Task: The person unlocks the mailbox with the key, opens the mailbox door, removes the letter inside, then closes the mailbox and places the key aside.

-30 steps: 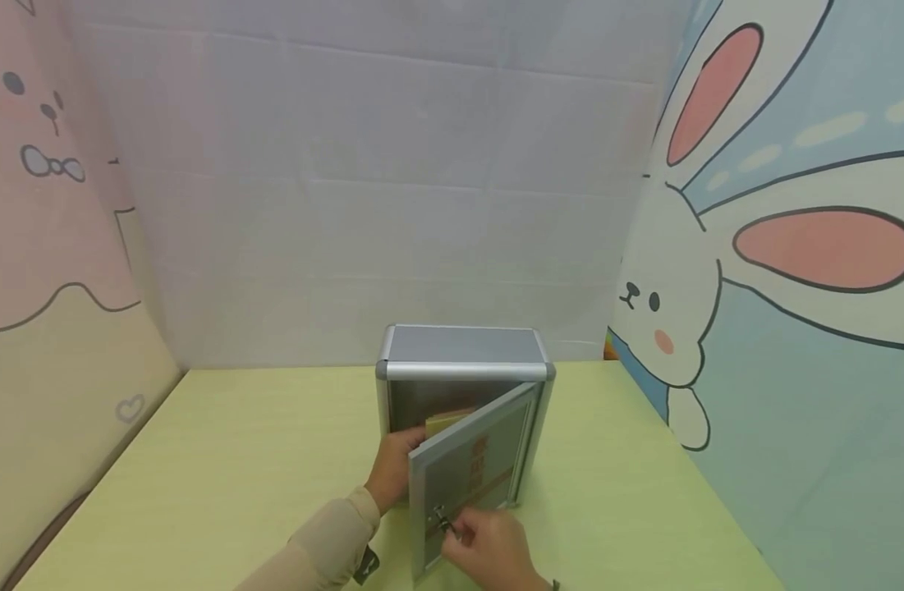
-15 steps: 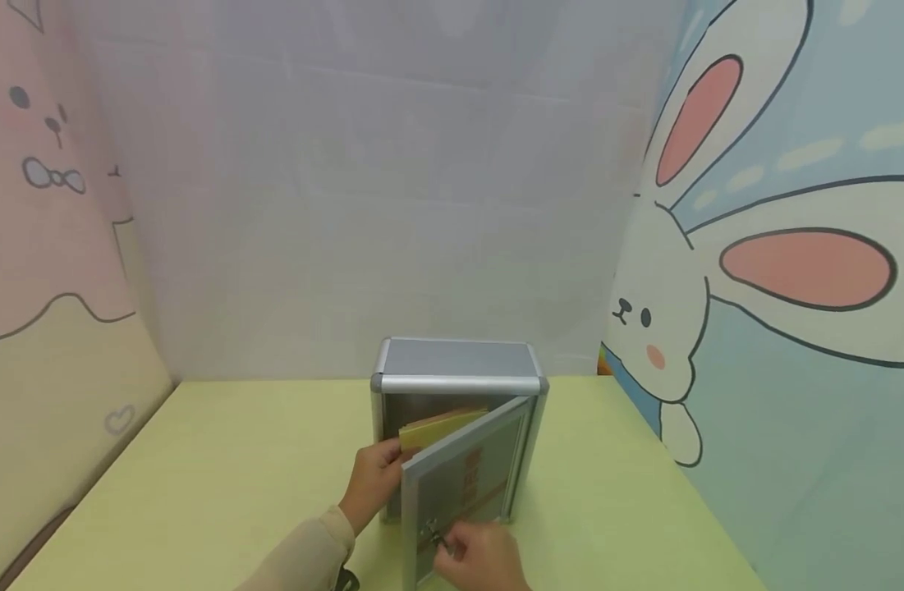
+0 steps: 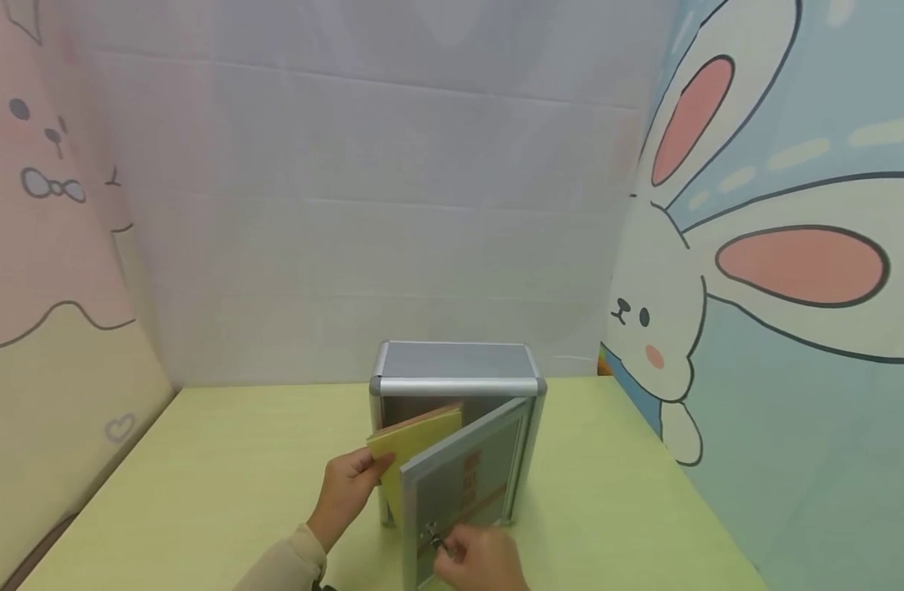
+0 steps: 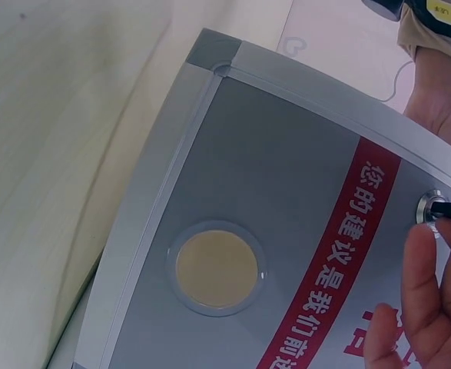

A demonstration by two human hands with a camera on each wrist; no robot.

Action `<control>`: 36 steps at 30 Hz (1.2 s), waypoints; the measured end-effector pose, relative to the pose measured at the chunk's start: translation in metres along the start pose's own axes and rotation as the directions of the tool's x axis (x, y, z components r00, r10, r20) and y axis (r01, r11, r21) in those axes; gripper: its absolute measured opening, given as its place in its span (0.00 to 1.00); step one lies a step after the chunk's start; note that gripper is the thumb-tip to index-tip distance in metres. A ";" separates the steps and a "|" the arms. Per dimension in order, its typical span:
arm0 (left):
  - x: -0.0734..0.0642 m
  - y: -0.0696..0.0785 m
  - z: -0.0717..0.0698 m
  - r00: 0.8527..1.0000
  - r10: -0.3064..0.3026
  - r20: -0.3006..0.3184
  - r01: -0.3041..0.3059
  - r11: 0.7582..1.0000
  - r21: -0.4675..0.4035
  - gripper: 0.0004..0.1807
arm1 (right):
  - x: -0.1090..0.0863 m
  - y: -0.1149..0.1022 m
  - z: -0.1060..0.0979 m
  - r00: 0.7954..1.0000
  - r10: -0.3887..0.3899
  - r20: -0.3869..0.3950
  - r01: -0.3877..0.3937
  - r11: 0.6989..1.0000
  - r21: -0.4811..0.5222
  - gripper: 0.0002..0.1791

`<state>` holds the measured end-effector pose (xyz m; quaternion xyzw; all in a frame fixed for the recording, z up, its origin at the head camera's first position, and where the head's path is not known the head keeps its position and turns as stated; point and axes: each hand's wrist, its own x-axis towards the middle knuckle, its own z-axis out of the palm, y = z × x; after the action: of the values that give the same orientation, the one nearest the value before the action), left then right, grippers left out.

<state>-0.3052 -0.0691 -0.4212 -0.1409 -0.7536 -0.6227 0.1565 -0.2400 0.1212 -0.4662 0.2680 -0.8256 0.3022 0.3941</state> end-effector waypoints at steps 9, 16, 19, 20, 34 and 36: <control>0.000 0.004 -0.014 0.999 -0.041 0.024 0.043 0.996 -0.075 0.06 | 0.002 -0.002 -0.003 0.998 0.051 0.023 -0.051 0.998 0.027 0.11; -0.003 0.006 -0.026 0.997 -0.070 0.022 0.071 0.995 -0.074 0.06 | 0.004 -0.002 -0.002 0.998 0.051 0.029 -0.052 0.998 0.041 0.13; -0.005 0.005 -0.032 0.997 -0.058 0.059 0.061 0.996 -0.058 0.06 | 0.004 -0.001 -0.002 0.999 0.035 0.023 -0.036 0.999 0.035 0.13; -0.005 0.005 -0.035 0.996 -0.044 0.076 0.048 0.997 -0.053 0.07 | 0.005 -0.001 -0.002 0.999 0.030 0.022 -0.030 0.999 0.035 0.13; -0.008 -0.001 -0.076 0.948 0.075 0.308 -0.038 0.991 -0.125 0.14 | 0.005 -0.003 -0.002 0.998 0.051 0.042 -0.054 0.996 0.068 0.13; -0.009 -0.004 -0.083 0.945 0.075 0.319 -0.031 0.990 -0.140 0.14 | 0.004 -0.003 -0.002 0.997 0.058 0.042 -0.060 0.996 0.065 0.12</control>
<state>-0.2931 -0.1511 -0.4137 -0.2714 -0.7216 -0.6357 0.0380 -0.2392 0.1201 -0.4606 0.2624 -0.8303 0.3356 0.3594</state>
